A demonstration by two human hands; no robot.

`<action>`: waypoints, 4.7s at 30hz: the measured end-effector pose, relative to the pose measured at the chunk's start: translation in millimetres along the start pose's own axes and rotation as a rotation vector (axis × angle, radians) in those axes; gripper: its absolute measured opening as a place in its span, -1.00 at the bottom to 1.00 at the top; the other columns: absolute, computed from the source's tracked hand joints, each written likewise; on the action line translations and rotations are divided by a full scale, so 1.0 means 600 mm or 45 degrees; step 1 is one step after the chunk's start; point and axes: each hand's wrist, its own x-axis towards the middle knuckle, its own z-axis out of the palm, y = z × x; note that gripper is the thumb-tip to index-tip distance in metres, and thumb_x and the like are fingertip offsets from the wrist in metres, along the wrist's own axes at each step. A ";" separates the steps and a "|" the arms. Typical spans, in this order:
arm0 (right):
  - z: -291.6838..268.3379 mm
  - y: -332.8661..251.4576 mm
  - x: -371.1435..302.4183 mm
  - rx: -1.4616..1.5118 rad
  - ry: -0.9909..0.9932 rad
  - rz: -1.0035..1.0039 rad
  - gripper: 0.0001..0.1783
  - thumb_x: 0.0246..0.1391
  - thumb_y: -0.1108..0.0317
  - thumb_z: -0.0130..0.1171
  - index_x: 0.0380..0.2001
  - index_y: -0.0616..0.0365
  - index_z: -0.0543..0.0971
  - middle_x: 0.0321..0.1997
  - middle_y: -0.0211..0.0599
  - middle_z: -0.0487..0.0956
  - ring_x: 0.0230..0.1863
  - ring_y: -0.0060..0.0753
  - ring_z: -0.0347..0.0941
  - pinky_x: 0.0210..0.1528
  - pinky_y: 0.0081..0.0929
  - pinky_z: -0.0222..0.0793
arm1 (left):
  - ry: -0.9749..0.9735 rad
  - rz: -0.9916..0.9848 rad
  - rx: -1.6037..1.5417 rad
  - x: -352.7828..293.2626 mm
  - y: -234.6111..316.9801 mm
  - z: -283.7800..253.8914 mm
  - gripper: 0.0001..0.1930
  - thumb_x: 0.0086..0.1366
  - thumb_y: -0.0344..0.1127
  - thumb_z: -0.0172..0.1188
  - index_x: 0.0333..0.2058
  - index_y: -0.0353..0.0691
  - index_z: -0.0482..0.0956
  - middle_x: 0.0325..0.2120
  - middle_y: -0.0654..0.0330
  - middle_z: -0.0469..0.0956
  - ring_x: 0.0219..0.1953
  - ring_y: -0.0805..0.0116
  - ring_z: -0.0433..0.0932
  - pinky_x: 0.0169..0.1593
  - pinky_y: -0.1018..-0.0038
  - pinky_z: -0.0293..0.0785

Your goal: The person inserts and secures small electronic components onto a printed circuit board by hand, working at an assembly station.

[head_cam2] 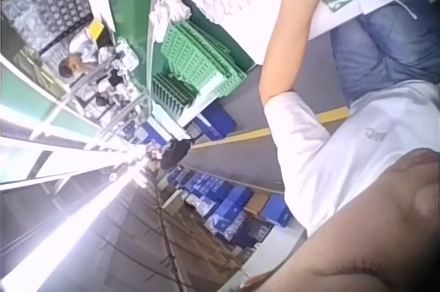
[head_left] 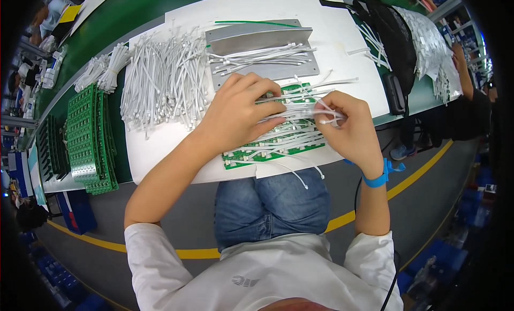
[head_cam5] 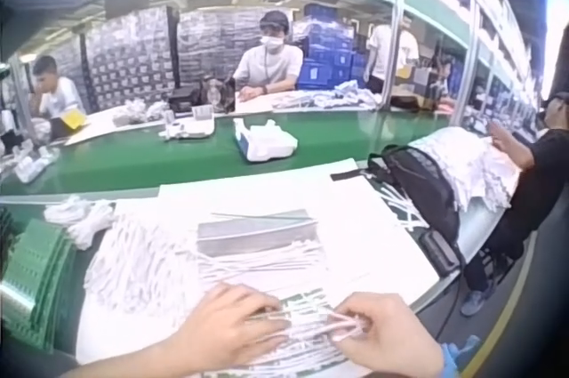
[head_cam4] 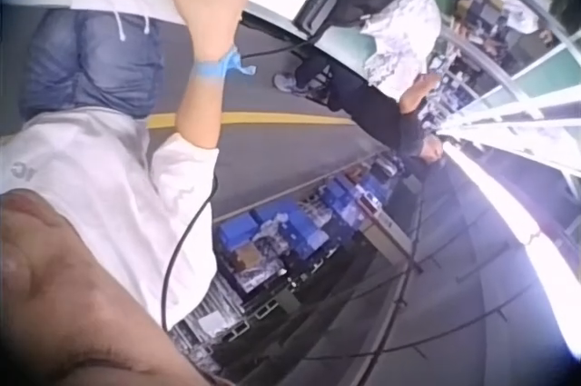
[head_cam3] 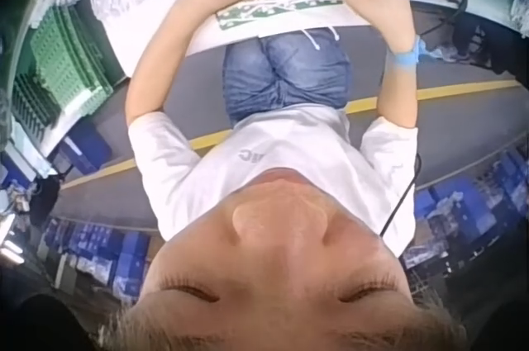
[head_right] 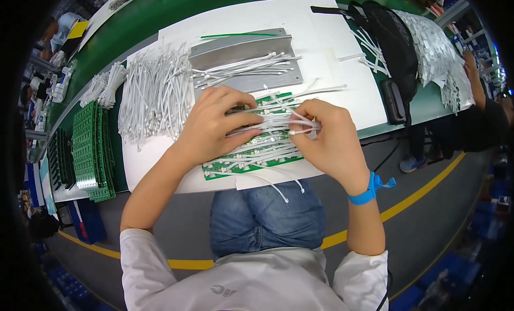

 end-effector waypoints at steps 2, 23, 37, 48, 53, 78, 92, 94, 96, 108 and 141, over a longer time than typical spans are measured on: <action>0.009 0.003 0.006 -0.009 0.057 0.037 -0.87 0.05 0.54 0.33 -0.30 0.36 0.65 -0.45 -0.19 0.62 -0.50 -0.45 0.44 -0.40 -0.45 0.41 | -0.020 0.025 -0.029 -0.005 0.001 0.000 -0.77 0.15 -0.30 0.55 -0.21 -0.09 0.77 -0.09 0.29 0.66 -0.03 0.23 0.60 0.06 0.27 0.41; 0.032 0.009 0.042 -0.065 -0.089 0.299 -0.68 0.24 0.32 0.38 -0.48 0.38 0.61 -0.71 -0.27 0.34 -0.65 -0.46 0.24 -0.53 -0.34 0.16 | -0.055 -0.157 -0.040 -0.006 0.021 0.002 -0.69 0.03 -0.20 0.57 -0.25 -0.06 0.72 -0.06 0.26 0.62 -0.05 0.21 0.56 0.05 0.26 0.37; 0.001 -0.014 0.037 0.111 -0.203 0.371 -0.77 0.27 0.35 0.38 -0.24 0.38 0.76 -0.55 -0.38 0.58 -0.49 -0.68 0.31 -0.45 -0.51 0.24 | 0.046 -0.090 0.086 -0.013 0.025 0.009 -0.57 0.00 -0.03 0.65 -0.18 -0.08 0.80 -0.08 0.27 0.68 -0.04 0.21 0.59 0.01 0.28 0.42; 0.018 -0.003 0.035 0.093 -0.126 0.237 -0.84 0.12 0.44 0.39 -0.34 0.37 0.75 -0.55 -0.26 0.65 -0.52 -0.62 0.44 -0.44 -0.51 0.37 | 0.041 -0.083 -0.003 -0.016 0.011 0.017 -0.64 0.02 0.05 0.64 -0.31 -0.02 0.83 -0.12 0.32 0.68 -0.02 0.22 0.57 0.04 0.24 0.41; 0.036 0.002 0.032 0.067 -0.024 0.189 -0.85 0.10 0.44 0.39 -0.40 0.36 0.72 -0.59 -0.30 0.58 -0.56 -0.59 0.40 -0.46 -0.48 0.34 | 0.045 -0.074 -0.008 -0.015 0.012 0.016 -0.63 0.02 0.05 0.63 -0.32 -0.05 0.82 -0.12 0.28 0.67 -0.01 0.20 0.56 0.03 0.24 0.41; 0.045 -0.004 0.035 -0.327 -0.040 0.062 -0.74 0.16 0.42 0.38 -0.48 0.41 0.58 -0.65 -0.12 0.50 -0.64 -0.36 0.38 -0.51 -0.29 0.29 | 0.009 -0.123 0.003 -0.012 0.014 0.015 -0.63 -0.01 0.07 0.65 -0.36 -0.03 0.83 -0.14 0.30 0.62 -0.02 0.21 0.52 0.03 0.24 0.36; 0.050 -0.003 0.042 -0.361 -0.059 0.041 -0.73 0.17 0.41 0.39 -0.41 0.48 0.61 -0.67 -0.10 0.46 -0.65 -0.30 0.38 -0.49 -0.29 0.34 | 0.013 -0.133 -0.002 -0.015 0.011 0.013 -0.62 -0.02 0.07 0.66 -0.36 -0.03 0.82 -0.18 0.32 0.56 -0.08 0.23 0.50 0.01 0.23 0.34; 0.049 -0.006 0.039 -0.370 -0.049 0.044 -0.75 0.15 0.41 0.36 -0.45 0.43 0.59 -0.62 -0.02 0.52 -0.55 -0.06 0.49 -0.42 -0.17 0.42 | 0.005 -0.137 -0.007 -0.013 0.012 0.014 -0.62 -0.03 0.07 0.66 -0.36 -0.04 0.82 -0.18 0.31 0.56 -0.08 0.23 0.50 0.01 0.23 0.34; 0.046 -0.010 0.038 -0.378 -0.043 0.048 -0.77 0.14 0.42 0.33 -0.49 0.38 0.57 -0.57 0.06 0.57 -0.45 0.18 0.61 -0.34 -0.05 0.50 | -0.008 -0.146 -0.018 -0.014 0.012 0.014 -0.61 -0.03 0.07 0.67 -0.34 -0.04 0.82 -0.19 0.31 0.56 -0.07 0.22 0.51 0.01 0.23 0.34; 0.051 0.002 0.031 -0.205 -0.017 0.048 -0.81 0.15 0.46 0.35 -0.31 0.45 0.64 -0.54 0.09 0.60 -0.44 0.16 0.62 -0.34 -0.06 0.50 | 0.025 -0.184 -0.049 -0.014 0.016 0.015 -0.58 0.01 0.01 0.67 -0.22 -0.09 0.83 0.02 0.19 0.61 -0.06 0.18 0.55 0.08 0.23 0.44; 0.059 0.000 0.033 -0.208 -0.020 0.091 -0.84 0.14 0.44 0.33 -0.37 0.36 0.62 -0.53 0.05 0.61 -0.44 0.16 0.62 -0.35 -0.04 0.46 | 0.002 -0.141 -0.051 -0.013 0.012 0.020 -0.63 0.01 -0.03 0.67 -0.29 -0.10 0.80 -0.01 0.23 0.62 0.00 0.17 0.52 0.05 0.23 0.38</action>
